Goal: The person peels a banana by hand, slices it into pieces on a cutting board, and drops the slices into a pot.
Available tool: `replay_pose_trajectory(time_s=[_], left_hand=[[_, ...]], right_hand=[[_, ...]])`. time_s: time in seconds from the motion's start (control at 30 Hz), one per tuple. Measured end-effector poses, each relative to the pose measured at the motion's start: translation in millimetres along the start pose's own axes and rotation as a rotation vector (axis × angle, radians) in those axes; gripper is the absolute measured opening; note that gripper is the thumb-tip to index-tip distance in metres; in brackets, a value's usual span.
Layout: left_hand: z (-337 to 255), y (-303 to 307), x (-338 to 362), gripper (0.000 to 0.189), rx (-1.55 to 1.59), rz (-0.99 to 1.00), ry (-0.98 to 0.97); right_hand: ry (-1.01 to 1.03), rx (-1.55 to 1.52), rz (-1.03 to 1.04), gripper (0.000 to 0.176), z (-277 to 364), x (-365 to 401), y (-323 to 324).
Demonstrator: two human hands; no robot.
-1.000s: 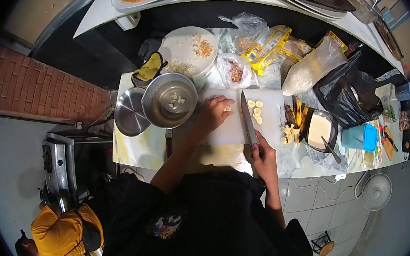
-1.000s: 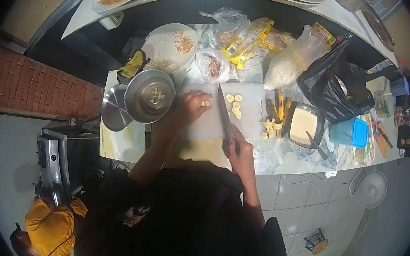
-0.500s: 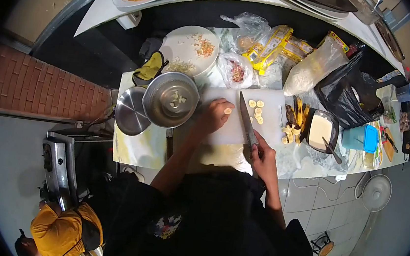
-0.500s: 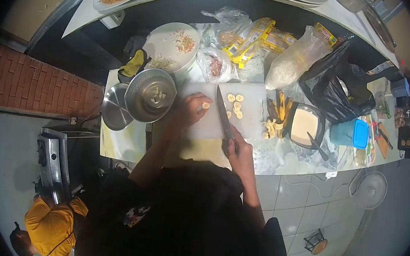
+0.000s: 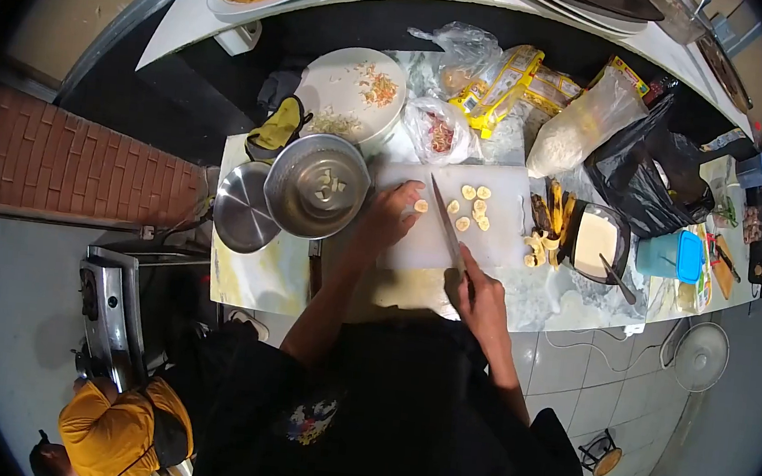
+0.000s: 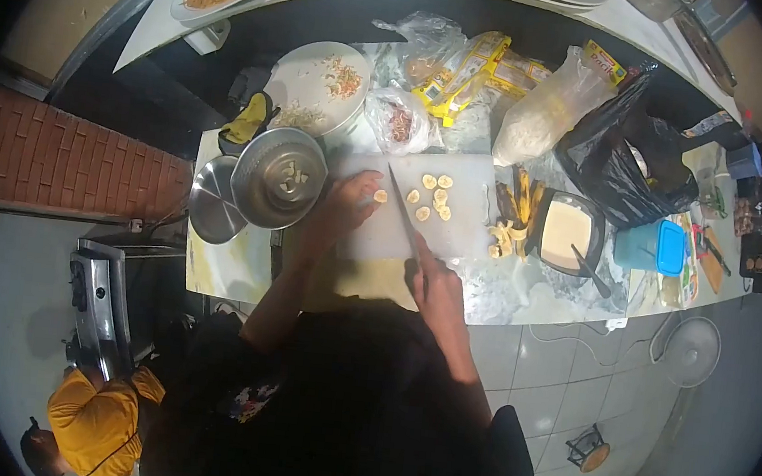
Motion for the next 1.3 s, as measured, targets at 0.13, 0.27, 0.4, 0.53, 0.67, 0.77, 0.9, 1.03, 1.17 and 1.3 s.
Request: replay_pose_trajectory(time_s=[0.13, 0.27, 0.4, 0.53, 0.67, 0.77, 0.9, 1.03, 1.17, 1.3], left_hand=[[2, -2, 2, 0.05, -0.093, -0.011, 0.002], [-6, 3, 0, 0.046, 0.015, -0.059, 0.085], [5, -1, 3, 0.056, 0.031, -0.06, 0.075], [4, 0, 2, 0.053, 0.035, -0.07, 0.051], [-7, 2, 1, 0.051, 0.0, -0.076, 0.051], [-9, 3, 1, 0.05, -0.005, -0.064, 0.048], [-4, 1, 0, 0.05, 0.018, -0.053, 0.055], [-1, 0, 1, 0.055, 0.025, -0.05, 0.057], [3, -2, 0, 0.057, -0.005, -0.052, 0.044], [6, -4, 2, 0.063, -0.011, -0.089, 0.044]], right_hand=[[0.079, 0.028, -0.003, 0.065, -3, 2, -15], [0.114, 0.054, -0.015, 0.064, -5, 3, -20], [0.134, 0.08, -0.016, 0.064, -3, 2, -20], [0.121, 0.073, 0.003, 0.065, -2, 1, -20], [0.119, 0.13, 0.01, 0.065, 2, 1, -18], [0.088, 0.166, 0.052, 0.066, 8, -1, -13], [0.077, 0.277, 0.068, 0.068, 11, 3, -18], [0.061, 0.239, 0.107, 0.069, 9, -1, -14], [0.087, 0.216, 0.085, 0.069, 9, 0, -15], [0.119, 0.156, 0.027, 0.066, 11, 2, -14]])
Point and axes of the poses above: each hand's wrist, its own x-axis away from the middle knuckle, its own y-axis out of the back of the hand, z = x × y, the point moved 4 cm from there along -x, towards the middle knuckle, and after that the axes turned 11 degrees about x, right-handed, at the moved point
